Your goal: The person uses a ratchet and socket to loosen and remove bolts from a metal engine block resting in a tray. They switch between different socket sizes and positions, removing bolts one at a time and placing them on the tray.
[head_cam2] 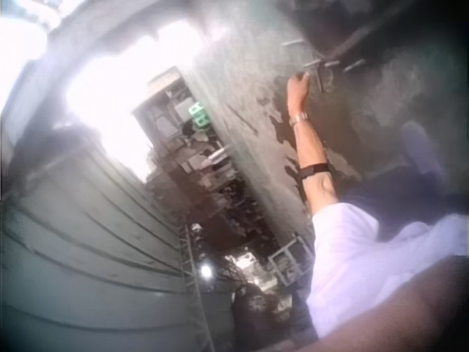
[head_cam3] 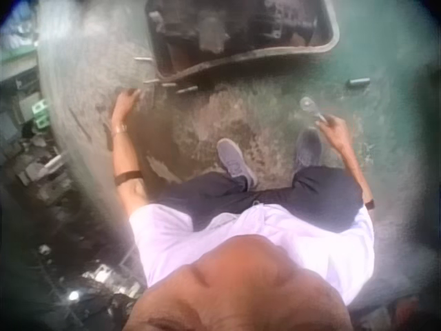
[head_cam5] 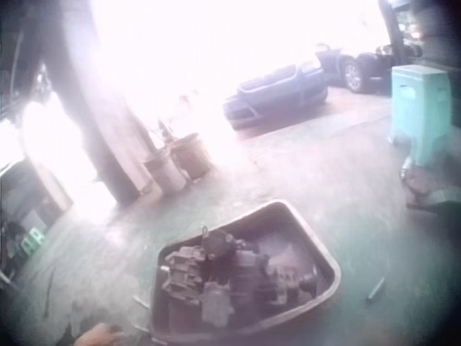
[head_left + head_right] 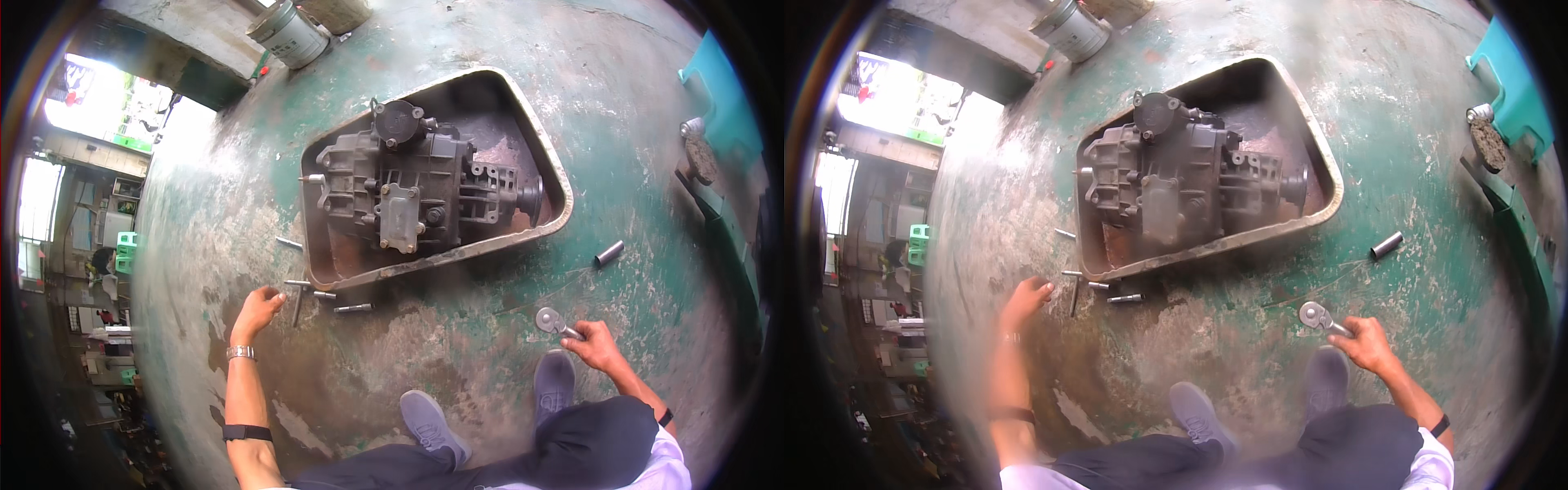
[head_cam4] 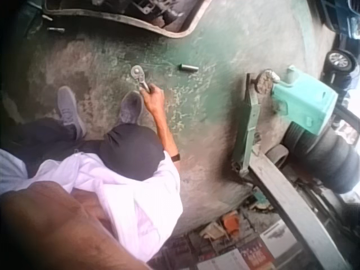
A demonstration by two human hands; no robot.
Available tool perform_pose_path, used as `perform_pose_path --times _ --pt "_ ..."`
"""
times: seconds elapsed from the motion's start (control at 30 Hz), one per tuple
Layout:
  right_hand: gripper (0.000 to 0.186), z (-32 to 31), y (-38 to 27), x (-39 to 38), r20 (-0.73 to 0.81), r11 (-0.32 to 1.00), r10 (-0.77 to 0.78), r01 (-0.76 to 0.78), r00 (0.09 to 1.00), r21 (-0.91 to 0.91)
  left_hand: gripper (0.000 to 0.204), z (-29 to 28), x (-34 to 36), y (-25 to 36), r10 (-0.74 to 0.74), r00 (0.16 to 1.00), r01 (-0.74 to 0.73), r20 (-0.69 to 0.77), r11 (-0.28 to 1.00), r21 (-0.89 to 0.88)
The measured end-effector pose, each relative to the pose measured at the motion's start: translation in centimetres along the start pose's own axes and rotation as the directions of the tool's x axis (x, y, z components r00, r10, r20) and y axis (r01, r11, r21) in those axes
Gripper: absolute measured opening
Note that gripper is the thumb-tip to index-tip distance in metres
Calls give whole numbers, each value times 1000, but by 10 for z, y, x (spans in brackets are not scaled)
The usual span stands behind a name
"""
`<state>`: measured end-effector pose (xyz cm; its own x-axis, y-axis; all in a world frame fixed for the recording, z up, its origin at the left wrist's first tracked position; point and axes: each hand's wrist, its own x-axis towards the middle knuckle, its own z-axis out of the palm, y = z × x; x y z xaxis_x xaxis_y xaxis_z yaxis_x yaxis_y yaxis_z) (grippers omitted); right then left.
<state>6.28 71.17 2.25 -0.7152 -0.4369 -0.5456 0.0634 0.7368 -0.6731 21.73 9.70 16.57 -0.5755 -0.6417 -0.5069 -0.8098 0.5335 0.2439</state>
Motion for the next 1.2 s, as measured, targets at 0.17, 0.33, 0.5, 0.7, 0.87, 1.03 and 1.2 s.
perform_pose_path --times 0.17,0.33,0.5,0.7,0.87,1.03,1.2 --pt "36 22 9 -16 39 993 78 -81 996 80 37 29 19 56 280 956 -278 -83 960 32" --pt "37 24 -9 -3 -20 993 28 -25 999 114 33 70 33 136 526 838 -526 -145 849 42" --pt "35 23 -22 10 -45 987 -4 12 999 162 28 108 40 202 556 770 -618 -314 772 -147" --pt "33 21 -28 12 -22 975 5 0 1000 222 28 140 46 244 541 670 -672 -509 733 -107" --pt "33 20 -20 14 -20 977 0 4 1000 211 21 156 57 255 517 678 -653 -522 750 -107" --pt "35 21 -13 15 -33 973 35 -27 999 229 17 164 63 255 538 596 -703 -597 709 -63" --pt "35 24 -13 16 -35 977 64 -56 997 205 15 164 64 255 573 562 -713 -597 701 2"
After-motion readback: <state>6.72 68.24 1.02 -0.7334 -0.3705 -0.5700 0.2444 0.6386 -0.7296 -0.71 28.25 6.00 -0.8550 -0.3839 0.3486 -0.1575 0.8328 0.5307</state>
